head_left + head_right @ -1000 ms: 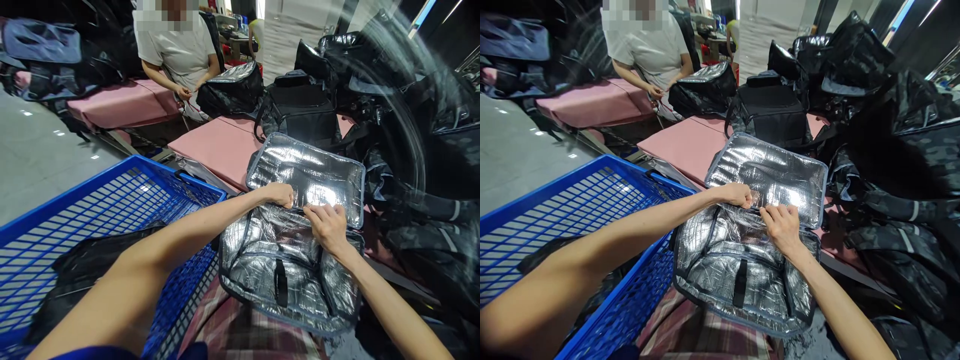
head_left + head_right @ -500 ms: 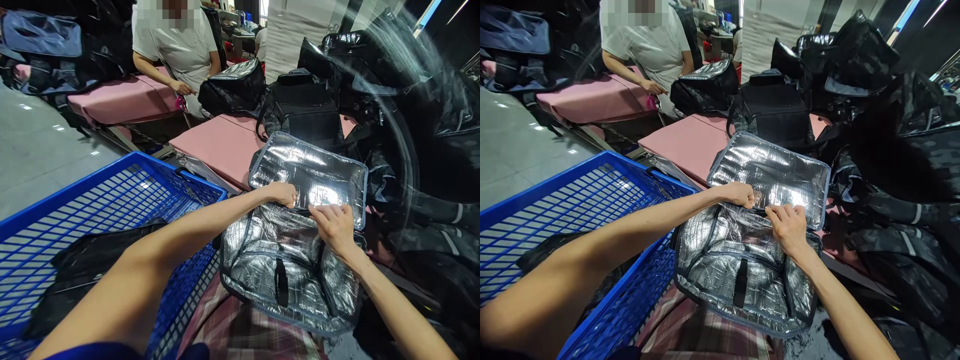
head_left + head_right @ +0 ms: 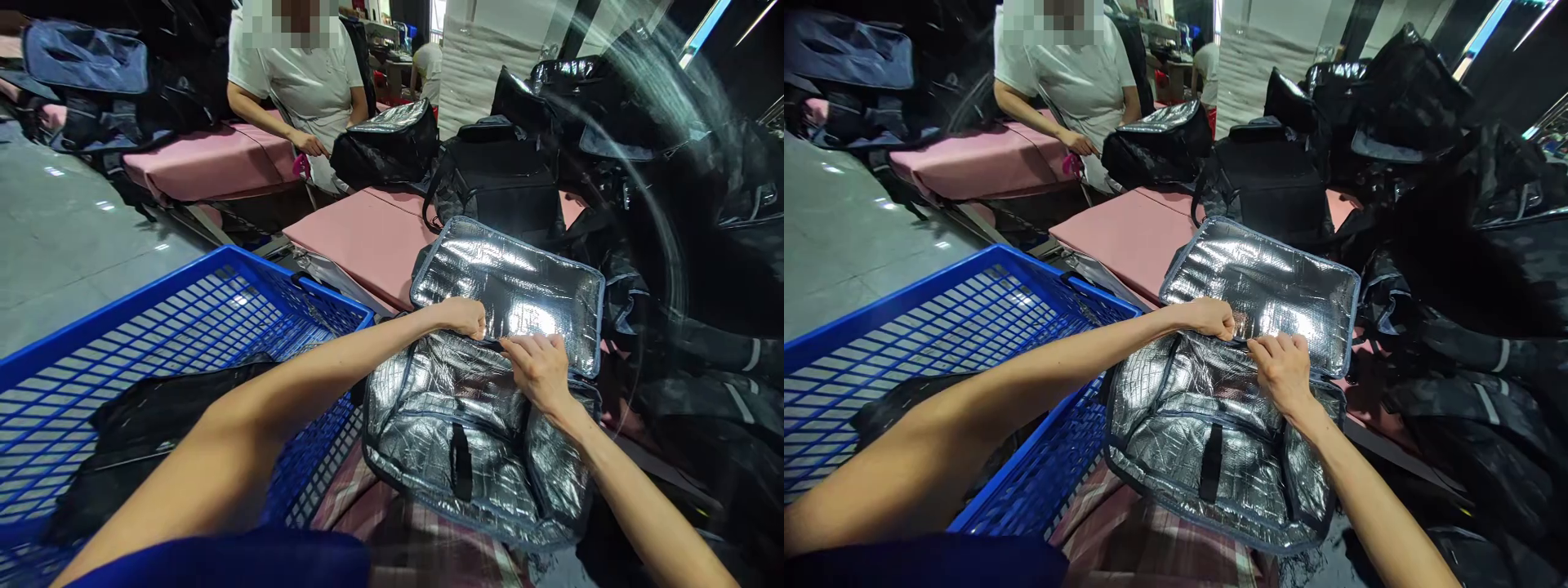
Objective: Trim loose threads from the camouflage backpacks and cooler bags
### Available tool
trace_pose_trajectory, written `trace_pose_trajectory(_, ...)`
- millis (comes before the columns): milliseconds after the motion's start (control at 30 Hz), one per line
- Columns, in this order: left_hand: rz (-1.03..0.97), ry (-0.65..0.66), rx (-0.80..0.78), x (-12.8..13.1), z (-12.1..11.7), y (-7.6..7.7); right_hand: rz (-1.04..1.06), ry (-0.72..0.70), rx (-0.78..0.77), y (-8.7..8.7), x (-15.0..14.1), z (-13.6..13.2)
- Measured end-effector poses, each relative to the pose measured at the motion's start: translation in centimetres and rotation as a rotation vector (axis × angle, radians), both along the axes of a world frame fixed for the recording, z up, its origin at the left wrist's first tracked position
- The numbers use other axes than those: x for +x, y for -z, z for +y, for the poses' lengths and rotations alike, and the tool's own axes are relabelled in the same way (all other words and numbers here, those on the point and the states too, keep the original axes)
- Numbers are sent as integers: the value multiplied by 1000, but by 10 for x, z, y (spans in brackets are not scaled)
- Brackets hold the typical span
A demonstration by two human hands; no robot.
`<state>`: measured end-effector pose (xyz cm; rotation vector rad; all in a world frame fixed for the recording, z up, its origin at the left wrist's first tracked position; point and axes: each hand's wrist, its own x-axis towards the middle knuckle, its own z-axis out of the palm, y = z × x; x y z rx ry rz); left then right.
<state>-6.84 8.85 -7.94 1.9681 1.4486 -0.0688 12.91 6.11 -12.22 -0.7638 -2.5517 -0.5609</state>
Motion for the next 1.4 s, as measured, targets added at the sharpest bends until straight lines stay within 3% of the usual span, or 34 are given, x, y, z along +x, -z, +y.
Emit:
trace_pose_trajectory(67, -80, 38, 75, -15, -4, -1, 21, 0, -9, -1, 2, 0)
trace_pose_trajectory(133, -139, 13, 244, -37, -14, -2, 41, -4, -12, -3, 4, 0)
trace_pose_trajectory(233, -88, -137, 566, -70, -40, 2, 88, -20, -15, -3, 4, 1)
trace_pose_trajectory(300, -14, -128, 725, -81, -59, 12, 86, -36, -10, -2, 2, 2)
trace_pose_trajectory(433, 122, -6, 996, -70, -79, 45, 9, -64, -20, -3, -4, 3)
trace_pose_trajectory(500, 127, -6, 1130, -60, -79, 59, 44, -77, -113, -5, -6, 2)
trace_pose_trajectory(600, 65, 45, 1323, -55, -76, 73, 192, -48, -287, -8, -13, -3)
trace_pose_trajectory(667, 48, 99, 1424, -57, -75, 79, 239, 2, -322, -7, -20, -7)
trace_pose_trajectory(833, 60, 135, 1476, -64, -80, 86, 196, 109, -269, 0, -43, -17)
trace_pose_trajectory(967, 50, 116, 1451, -63, -81, 88, 157, 117, -249, 2, -54, -18)
trace_pose_trajectory(1267, 35, 95, 1432, -65, -80, 94, 210, 148, -421, -1, -51, -14)
trace_pose_trajectory(1400, 16, 70, 1410, -65, -79, 97, 182, 124, -364, -1, -53, -13)
